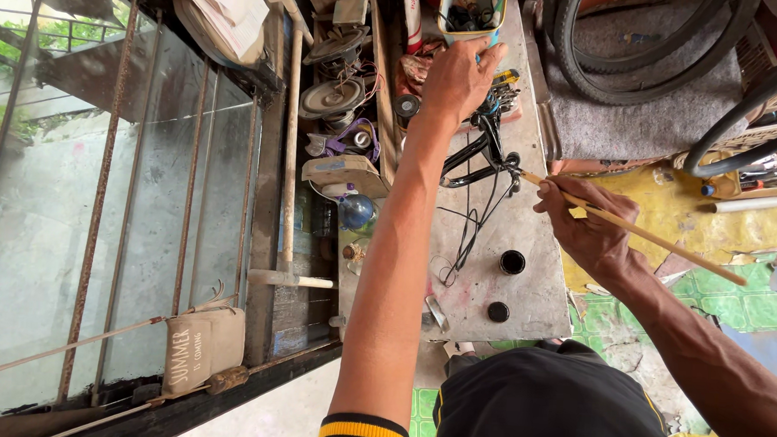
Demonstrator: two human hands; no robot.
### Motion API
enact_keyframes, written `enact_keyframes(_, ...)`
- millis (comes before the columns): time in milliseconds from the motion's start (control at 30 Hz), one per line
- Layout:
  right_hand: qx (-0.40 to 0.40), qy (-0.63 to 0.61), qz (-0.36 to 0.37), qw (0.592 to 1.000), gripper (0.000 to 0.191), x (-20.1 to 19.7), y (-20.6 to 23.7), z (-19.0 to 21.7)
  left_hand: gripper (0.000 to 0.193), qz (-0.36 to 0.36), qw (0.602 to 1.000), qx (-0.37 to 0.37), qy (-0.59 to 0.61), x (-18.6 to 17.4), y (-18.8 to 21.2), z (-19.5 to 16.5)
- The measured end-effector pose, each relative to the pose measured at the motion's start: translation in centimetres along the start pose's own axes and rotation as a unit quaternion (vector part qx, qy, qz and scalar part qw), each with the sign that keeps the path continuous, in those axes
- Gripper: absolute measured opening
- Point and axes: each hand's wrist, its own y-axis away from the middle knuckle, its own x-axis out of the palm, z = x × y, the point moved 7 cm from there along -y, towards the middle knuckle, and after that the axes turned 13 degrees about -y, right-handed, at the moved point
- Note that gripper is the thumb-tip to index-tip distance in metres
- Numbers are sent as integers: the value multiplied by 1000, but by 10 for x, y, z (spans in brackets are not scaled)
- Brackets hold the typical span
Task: The person paints a black bicycle handlebar assembly resting on a workbench, using a long-handled brush to apply paint from a small container onto the frame and handlebar surfaces. They rotate and reposition the handlebar with one hand while brushing different areas, dipping the brush back into the paint container between strokes.
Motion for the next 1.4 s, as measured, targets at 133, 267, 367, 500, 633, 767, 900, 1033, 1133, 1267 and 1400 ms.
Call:
enact_keyframes(133, 2, -60, -17, 998, 7, -2, 0, 1, 54, 20, 1000, -16, -1, 1, 0, 2)
enact_keyframes(267, -12, -3, -8, 1000, 7, 1, 4, 3, 55, 13, 1000, -22, 0, 0, -1, 4)
enact_keyframes(367, -4, 37, 23, 999, 5, 9, 5, 0, 55, -1, 1000, -15, -3, 1, -1, 4)
enact_keyframes(500, -19, 16, 7, 1000, 4, 10, 3, -2, 54, -5, 1000, -21, 1, 3, 0, 6)
enact_keyframes(633, -42, -37, -27, 998, 3, -6, 4, 2, 52, -3, 1000, -15, 7, 5, 1, 9)
enact_keyframes(767, 2, 37, 13, 999, 2, -7, 2, 1, 51, 31, 999, -24, 29, 8, 1, 13)
enact_keyframes(900, -14, 38, 13, 999, 4, -3, -7, 7, 48, 6, 1000, 7, 8, 2, 2, 9)
enact_keyframes(1033, -32, 38, 4, 999, 4, -13, -10, 15, 46, -12, 1000, 25, -7, -2, 4, 3)
enact_keyframes(1133, -30, 18, 20, 999, 2, -14, -11, 13, 45, -4, 1000, 15, -1, -3, 4, 3)
enact_keyframes(1267, -27, 23, 27, 999, 4, -11, -13, 5, 46, 31, 999, -4, 5, 1, 6, 0)
enact_keyframes(1400, -53, -8, -4, 999, 2, -19, -17, 4, 47, 44, 999, 5, 20, 0, 7, 0)
